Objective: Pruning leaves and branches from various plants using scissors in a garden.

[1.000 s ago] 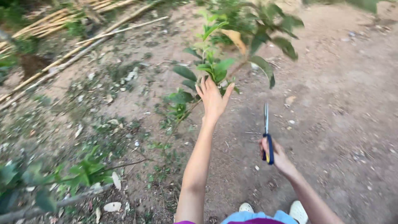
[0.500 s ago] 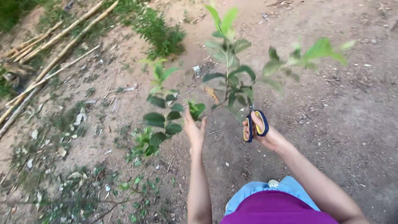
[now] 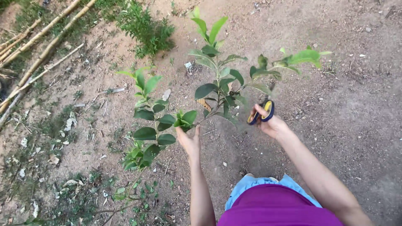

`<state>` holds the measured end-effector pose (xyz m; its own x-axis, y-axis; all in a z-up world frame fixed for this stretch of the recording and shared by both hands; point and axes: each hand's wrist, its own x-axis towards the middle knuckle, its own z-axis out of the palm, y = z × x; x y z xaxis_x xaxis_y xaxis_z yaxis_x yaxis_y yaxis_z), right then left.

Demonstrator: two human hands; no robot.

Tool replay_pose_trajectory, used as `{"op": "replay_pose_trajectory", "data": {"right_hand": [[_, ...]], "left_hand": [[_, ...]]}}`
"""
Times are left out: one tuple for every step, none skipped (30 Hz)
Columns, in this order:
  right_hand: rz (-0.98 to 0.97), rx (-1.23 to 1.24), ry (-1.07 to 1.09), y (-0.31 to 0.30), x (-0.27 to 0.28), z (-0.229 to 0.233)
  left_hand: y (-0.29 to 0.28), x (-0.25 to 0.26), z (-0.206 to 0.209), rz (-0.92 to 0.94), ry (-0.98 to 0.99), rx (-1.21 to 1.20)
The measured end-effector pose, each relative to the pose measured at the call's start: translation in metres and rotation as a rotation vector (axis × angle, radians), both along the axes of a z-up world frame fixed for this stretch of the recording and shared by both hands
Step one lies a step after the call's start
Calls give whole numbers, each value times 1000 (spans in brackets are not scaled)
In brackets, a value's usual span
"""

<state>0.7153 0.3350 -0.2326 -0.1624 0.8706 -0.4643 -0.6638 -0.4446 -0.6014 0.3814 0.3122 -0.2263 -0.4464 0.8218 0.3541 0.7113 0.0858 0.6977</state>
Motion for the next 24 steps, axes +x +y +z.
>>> {"op": "replay_pose_trajectory", "data": {"right_hand": [[3, 2, -5, 8, -1, 6], [-43, 1, 18, 18, -3, 14], [-89, 0, 41, 29, -6, 22], [-68, -3, 40, 45, -10, 15], [-87, -10, 117, 61, -15, 6], [-101, -27, 197, 75, -23, -5], [-76, -39, 199, 76, -34, 9], [-61, -27, 225, 82, -44, 28], [-46, -16, 252, 87, -53, 48], [-32, -11, 249, 91, -59, 50], [-12, -13, 294, 96, -64, 53], [10, -25, 339, 100, -71, 56], [26, -29, 335, 98, -75, 60], [17, -6, 326, 100, -79, 64], [9, 16, 318, 101, -82, 67], [21, 9, 314, 99, -85, 76], [-10, 30, 281, 98, -87, 84], [-43, 51, 246, 96, -84, 88], [-34, 42, 241, 90, -80, 97], [-100, 54, 243, 92, -78, 111], [-165, 67, 247, 94, -74, 127], [-154, 62, 244, 105, -63, 111], [-157, 125, 204, 116, -51, 95], [-163, 189, 164, 128, -40, 78]], "left_hand": [[3, -1, -2, 3, -5, 2], [8, -2, -2, 14, -22, -18], [12, -5, -2, 24, -39, -39], [13, -10, -12, 45, -40, -41], [14, -16, -22, 32, 27, 45], [11, -24, -34, 21, 99, 122], [9, -28, -32, 47, 104, 111], [15, -31, -27, 42, 110, 99], [20, -34, -21, 37, 115, 87], [20, -33, -8, 50, 113, 93], [19, -32, 4, 24, 15, 51], [17, -31, 17, -3, -84, 3], [19, -35, 19, 13, -87, 2], [25, -40, 19, 12, -21, 26], [30, -45, 20, 11, 45, 48], [30, -46, 30, 24, 42, 42], [31, -46, 39, 5, -33, 48], [31, -42, 43, -16, -110, 52], [29, -40, 41, -6, -115, 44], [37, -39, 45, 10, -145, 8], [44, -37, 49, 24, -174, -29], [40, -32, 46, 36, -177, -31], [37, -26, 43, 21, -146, -19], [36, -21, 39, 2, -115, -7]]}}
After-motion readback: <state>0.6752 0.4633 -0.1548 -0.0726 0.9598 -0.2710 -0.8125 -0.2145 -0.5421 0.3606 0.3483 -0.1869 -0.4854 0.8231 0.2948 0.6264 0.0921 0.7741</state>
